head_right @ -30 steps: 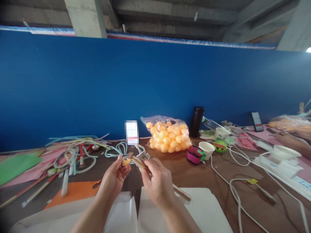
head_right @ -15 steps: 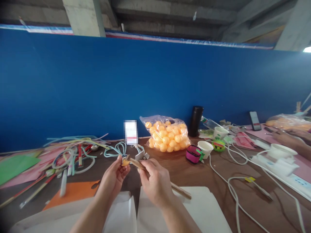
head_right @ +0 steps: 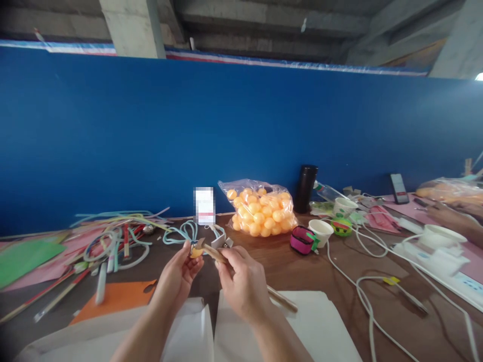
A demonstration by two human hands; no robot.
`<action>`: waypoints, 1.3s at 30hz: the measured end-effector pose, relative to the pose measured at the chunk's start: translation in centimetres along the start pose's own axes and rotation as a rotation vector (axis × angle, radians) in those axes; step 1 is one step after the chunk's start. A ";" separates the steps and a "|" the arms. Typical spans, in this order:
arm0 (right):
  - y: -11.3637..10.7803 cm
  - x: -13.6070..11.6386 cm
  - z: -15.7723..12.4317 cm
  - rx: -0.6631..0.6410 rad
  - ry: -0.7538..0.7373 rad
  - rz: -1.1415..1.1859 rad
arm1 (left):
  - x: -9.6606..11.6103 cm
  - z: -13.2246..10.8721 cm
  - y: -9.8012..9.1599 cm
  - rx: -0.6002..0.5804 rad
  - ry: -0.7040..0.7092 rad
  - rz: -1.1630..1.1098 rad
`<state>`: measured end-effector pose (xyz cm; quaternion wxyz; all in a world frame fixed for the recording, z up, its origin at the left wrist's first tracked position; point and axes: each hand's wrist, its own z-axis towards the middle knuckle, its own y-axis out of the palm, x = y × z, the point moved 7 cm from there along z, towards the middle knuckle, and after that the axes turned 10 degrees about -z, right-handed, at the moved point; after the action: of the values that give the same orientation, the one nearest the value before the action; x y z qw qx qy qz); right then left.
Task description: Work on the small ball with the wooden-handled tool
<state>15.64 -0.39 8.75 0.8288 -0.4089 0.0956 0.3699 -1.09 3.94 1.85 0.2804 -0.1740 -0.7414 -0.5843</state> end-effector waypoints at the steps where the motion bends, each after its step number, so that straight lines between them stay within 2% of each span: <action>1: 0.1 0.0 0.0 -0.009 -0.002 -0.015 | 0.0 0.0 0.0 0.001 -0.001 0.008; 10: -0.5 0.1 0.1 0.044 -0.001 0.013 | -0.1 0.1 -0.3 0.025 0.003 0.006; 18: 0.1 0.0 -0.1 -0.010 -0.015 -0.027 | -0.1 0.0 -0.4 0.041 0.005 0.047; 24: -0.1 0.2 -0.1 0.028 -0.006 -0.025 | -0.1 0.0 -0.5 0.050 0.006 0.047; 39: 0.1 0.1 -0.2 0.015 -0.017 -0.046 | -0.1 0.0 -0.6 0.076 0.012 0.065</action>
<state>15.66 -0.45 8.59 0.8410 -0.4014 0.0817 0.3535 -1.39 3.83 1.39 0.3098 -0.1836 -0.7554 -0.5474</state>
